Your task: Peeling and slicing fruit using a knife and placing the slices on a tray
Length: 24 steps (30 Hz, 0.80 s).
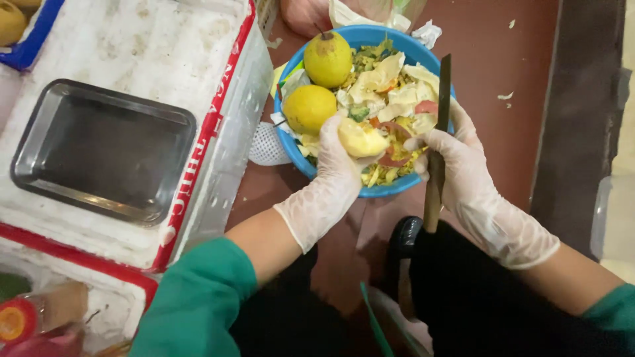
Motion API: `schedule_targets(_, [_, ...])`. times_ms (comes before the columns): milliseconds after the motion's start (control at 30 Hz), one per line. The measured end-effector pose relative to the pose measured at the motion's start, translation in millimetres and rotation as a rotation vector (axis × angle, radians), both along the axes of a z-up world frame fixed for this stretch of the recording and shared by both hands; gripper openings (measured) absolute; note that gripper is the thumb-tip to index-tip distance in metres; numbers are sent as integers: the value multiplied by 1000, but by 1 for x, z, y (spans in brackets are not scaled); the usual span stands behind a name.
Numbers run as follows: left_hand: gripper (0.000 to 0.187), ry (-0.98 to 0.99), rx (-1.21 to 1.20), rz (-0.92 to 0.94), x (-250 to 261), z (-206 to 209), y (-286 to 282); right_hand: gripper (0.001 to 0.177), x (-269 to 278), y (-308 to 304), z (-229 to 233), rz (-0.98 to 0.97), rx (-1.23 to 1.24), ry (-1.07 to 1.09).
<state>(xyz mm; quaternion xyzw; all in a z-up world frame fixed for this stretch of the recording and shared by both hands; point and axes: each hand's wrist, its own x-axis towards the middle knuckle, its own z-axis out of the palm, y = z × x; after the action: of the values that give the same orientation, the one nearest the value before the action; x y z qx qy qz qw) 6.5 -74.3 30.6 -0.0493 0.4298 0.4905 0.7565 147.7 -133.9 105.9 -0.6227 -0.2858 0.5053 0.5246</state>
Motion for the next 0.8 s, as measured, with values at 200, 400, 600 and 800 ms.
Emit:
schedule_targets(200, [61, -2, 36, 11, 15, -26, 5, 77, -19, -20, 4, 78, 16, -7])
schedule_targets(400, [72, -90, 37, -34, 15, 4, 25, 89, 11, -3, -19, 81, -78, 44])
schedule_targets(600, [78, -66, 101, -31, 14, -13, 65, 92, 34, 41, -12, 164, 67, 83])
schedule_targets(800, [76, -38, 91, 10, 7, -24, 100, 90, 48, 92, -35, 207, 35, -22])
